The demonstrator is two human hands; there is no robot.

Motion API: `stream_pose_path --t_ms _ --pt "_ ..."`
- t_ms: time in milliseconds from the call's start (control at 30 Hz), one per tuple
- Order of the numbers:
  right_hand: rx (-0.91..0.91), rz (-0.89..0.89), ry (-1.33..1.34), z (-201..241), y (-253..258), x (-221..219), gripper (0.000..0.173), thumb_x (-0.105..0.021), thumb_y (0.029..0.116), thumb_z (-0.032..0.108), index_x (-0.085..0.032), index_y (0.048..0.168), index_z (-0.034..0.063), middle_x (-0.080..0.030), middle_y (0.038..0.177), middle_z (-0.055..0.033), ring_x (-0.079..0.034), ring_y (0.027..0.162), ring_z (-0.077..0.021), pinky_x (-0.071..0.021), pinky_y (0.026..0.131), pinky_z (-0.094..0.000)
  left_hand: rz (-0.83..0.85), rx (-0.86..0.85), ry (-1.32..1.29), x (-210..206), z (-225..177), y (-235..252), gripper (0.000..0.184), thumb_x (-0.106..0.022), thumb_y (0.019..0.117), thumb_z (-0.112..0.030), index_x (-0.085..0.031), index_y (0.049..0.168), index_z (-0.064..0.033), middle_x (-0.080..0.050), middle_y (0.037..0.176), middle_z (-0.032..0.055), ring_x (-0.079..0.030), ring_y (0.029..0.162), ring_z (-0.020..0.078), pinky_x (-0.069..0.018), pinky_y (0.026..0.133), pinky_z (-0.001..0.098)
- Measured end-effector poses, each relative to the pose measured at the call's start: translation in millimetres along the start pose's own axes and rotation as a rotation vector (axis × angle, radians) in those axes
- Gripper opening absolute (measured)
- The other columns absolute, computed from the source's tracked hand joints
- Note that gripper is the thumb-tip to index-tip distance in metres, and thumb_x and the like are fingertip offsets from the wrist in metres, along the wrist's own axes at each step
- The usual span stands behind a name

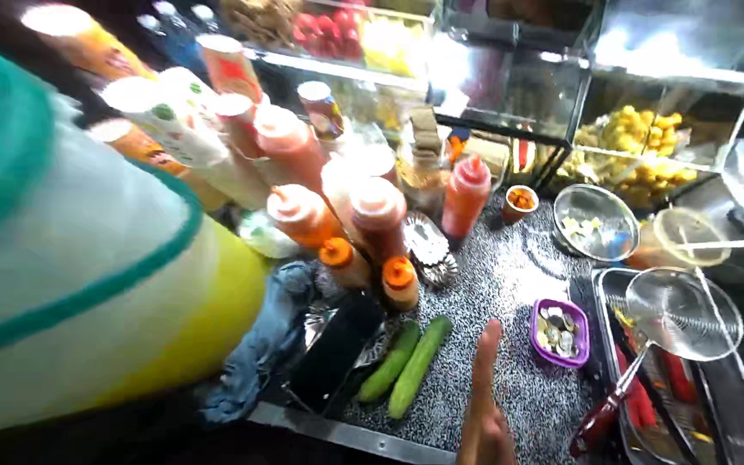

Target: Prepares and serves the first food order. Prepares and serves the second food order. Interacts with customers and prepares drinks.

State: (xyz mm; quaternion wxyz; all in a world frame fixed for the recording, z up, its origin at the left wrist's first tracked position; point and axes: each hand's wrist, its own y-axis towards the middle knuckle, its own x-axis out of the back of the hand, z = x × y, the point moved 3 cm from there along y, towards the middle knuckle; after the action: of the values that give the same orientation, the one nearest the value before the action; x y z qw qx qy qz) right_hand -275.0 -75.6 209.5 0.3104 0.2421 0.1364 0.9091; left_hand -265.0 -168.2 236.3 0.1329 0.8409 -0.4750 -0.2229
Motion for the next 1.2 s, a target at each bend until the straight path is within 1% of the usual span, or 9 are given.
stream_pose_path --t_ms 33,100,133,300,500,600,800,1000,1200 --pt "0.02 -0.041 -0.071 -20 -6 -8 0.072 -0.044 0.1016 0.061 -0.058 0.142 0.0032 -0.049 0.152 -0.0259 -0.044 0.146 -0.0298 -0.0319 0.121 -0.0454 -0.056 -0.022 0.019 8 -14 14 0.072 -0.019 0.1021 -0.068 -0.018 0.164 -0.0327 -0.03 0.167 -0.0021 -0.026 0.155 0.0169 -0.0229 0.127 0.0411" --pt "-0.045 0.066 -0.228 -46 -14 -13 0.075 -0.028 0.1024 0.069 -0.051 0.15 0.0162 -0.033 0.163 -0.0224 -0.026 0.155 -0.0297 -0.0238 0.126 -0.048 -0.105 -0.11 0.115 32 -38 42 0.061 -0.029 0.104 -0.064 -0.023 0.161 -0.0423 -0.037 0.164 -0.0082 -0.035 0.15 0.0163 -0.0313 0.124 0.0402" --pt "-0.067 0.074 -0.279 -49 -12 -9 0.071 -0.032 0.1026 0.067 -0.051 0.151 0.0181 -0.031 0.164 -0.0233 -0.026 0.155 -0.0306 -0.0254 0.126 -0.0489 -0.12 -0.154 0.207 45 -50 56 0.058 -0.035 0.1047 -0.061 -0.027 0.159 -0.0417 -0.04 0.161 -0.0084 -0.041 0.147 0.0154 -0.0366 0.12 0.0394" --pt "-0.286 0.175 -0.545 -48 -3 12 0.058 -0.064 0.095 0.045 -0.063 0.14 0.0084 -0.042 0.154 -0.0319 -0.042 0.142 -0.0525 -0.0396 0.113 -0.063 -0.248 -0.302 0.799 119 -110 137 0.042 -0.056 0.1004 -0.022 -0.058 0.134 0.004 -0.06 0.135 0.0191 -0.058 0.125 0.0216 -0.0482 0.105 0.0395" --pt "-0.676 0.524 -0.529 -51 -34 15 0.058 -0.066 0.0982 0.037 -0.055 0.148 0.0094 -0.036 0.162 -0.0239 -0.027 0.151 -0.0496 -0.0268 0.122 -0.0594 -0.269 0.275 1.329 209 -147 296 0.047 -0.049 0.0994 -0.002 -0.047 0.146 0.0041 -0.043 0.148 0.0353 -0.043 0.136 0.0534 -0.0393 0.108 0.0653" --pt "-0.72 0.428 -0.482 -49 -44 21 0.058 -0.068 0.0974 0.034 -0.056 0.147 0.0069 -0.039 0.159 -0.0259 -0.03 0.149 -0.0501 -0.0278 0.122 -0.0583 -0.407 0.55 1.454 260 -127 347 0.073 -0.066 0.093 -0.012 -0.031 0.153 0.0103 -0.037 0.146 0.044 -0.036 0.136 0.0614 -0.0356 0.105 0.0725" --pt "-0.711 0.132 -0.505 -58 -55 39 0.052 -0.068 0.0969 0.031 -0.062 0.141 0.0038 -0.052 0.148 -0.027 -0.045 0.139 -0.0494 -0.0368 0.115 -0.0598 -0.404 0.796 1.499 306 -95 361 0.092 -0.076 0.0864 -0.028 -0.027 0.15 0.0151 -0.048 0.14 0.0407 -0.049 0.132 0.0526 -0.0404 0.108 0.065" --pt "-0.786 0.167 -0.482 -60 -50 41 0.05 -0.065 0.0997 0.03 -0.059 0.143 0.0058 -0.048 0.153 -0.0234 -0.04 0.144 -0.0463 -0.032 0.119 -0.0577 -0.598 0.595 1.453 299 -135 372 0.101 -0.077 0.0833 -0.044 -0.03 0.152 0.0125 -0.048 0.14 0.0399 -0.047 0.134 0.0532 -0.0379 0.107 0.0667" --pt "-0.578 0.03 -0.283 -46 -6 44 0.049 -0.056 0.102 0.034 -0.063 0.138 0.0027 -0.056 0.146 -0.0202 -0.053 0.135 -0.0374 -0.0425 0.113 -0.052 -0.62 0.28 1.346 229 -203 324 0.1 -0.068 0.0875 -0.053 -0.027 0.154 0.0085 -0.049 0.14 0.0384 -0.049 0.131 0.0536 -0.0394 0.103 0.0696"
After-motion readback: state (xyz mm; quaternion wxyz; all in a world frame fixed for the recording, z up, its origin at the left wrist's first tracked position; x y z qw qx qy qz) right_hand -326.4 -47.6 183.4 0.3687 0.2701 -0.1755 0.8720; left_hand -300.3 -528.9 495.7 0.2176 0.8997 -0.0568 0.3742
